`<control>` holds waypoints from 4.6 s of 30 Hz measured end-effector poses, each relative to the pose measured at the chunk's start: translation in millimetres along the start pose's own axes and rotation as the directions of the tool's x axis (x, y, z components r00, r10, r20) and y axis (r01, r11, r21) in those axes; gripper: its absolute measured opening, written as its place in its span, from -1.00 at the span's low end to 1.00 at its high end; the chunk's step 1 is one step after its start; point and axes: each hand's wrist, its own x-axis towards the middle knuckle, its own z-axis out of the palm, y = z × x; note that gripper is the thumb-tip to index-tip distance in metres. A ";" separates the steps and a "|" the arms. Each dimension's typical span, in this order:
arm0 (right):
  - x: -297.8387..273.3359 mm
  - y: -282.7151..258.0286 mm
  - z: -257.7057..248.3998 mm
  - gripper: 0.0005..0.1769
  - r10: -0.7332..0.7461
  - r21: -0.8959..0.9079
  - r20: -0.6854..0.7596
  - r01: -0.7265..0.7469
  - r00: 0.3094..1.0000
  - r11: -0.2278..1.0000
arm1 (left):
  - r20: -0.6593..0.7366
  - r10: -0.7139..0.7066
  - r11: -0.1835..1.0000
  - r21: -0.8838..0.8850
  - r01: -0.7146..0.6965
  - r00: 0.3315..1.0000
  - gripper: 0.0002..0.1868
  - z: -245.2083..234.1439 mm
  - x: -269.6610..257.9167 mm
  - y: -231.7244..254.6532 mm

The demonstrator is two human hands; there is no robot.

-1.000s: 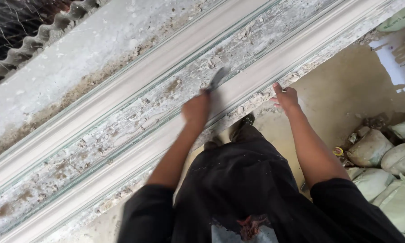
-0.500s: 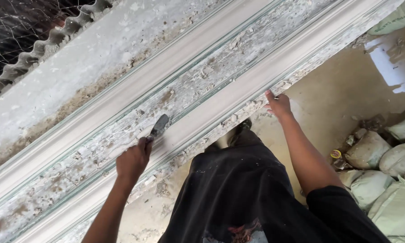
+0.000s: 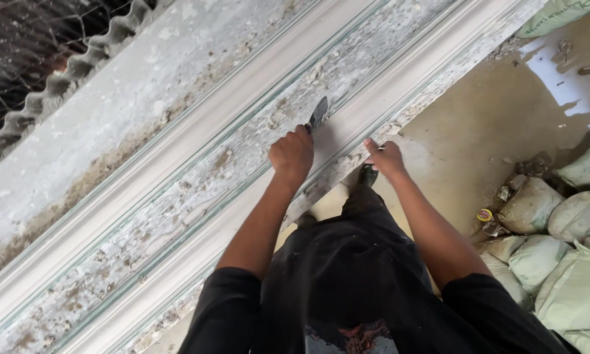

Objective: The person uses a scraper tool to remove excess white plaster from the surface of long, white decorative molding pieces. They work along the length of the molding, scraping off the material and occasionally wiping the surface with their hand.

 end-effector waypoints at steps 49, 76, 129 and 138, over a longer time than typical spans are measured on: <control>198.7 -69.6 -198.0 0.25 -0.566 -0.738 0.069 0.424 0.821 0.525 | -0.060 -0.084 0.996 0.018 0.086 0.995 -0.66 6.6 -19.2 12.4; 170.4 -103.9 -185.9 0.22 -0.445 -0.732 0.006 0.307 0.895 0.608 | -0.032 0.482 0.857 0.226 -0.463 0.876 -0.57 30.0 123.1 162.1; 344.5 -186.6 -390.8 0.54 -0.463 -0.796 0.192 0.413 0.865 0.442 | 0.287 -0.328 0.944 0.130 0.303 0.900 -0.35 -26.7 30.8 62.4; 337.7 -197.8 -391.2 0.60 -0.366 -0.804 0.188 0.356 0.912 0.476 | -0.001 0.009 1.000 -0.023 -0.009 1.000 -0.68 33.5 228.8 301.8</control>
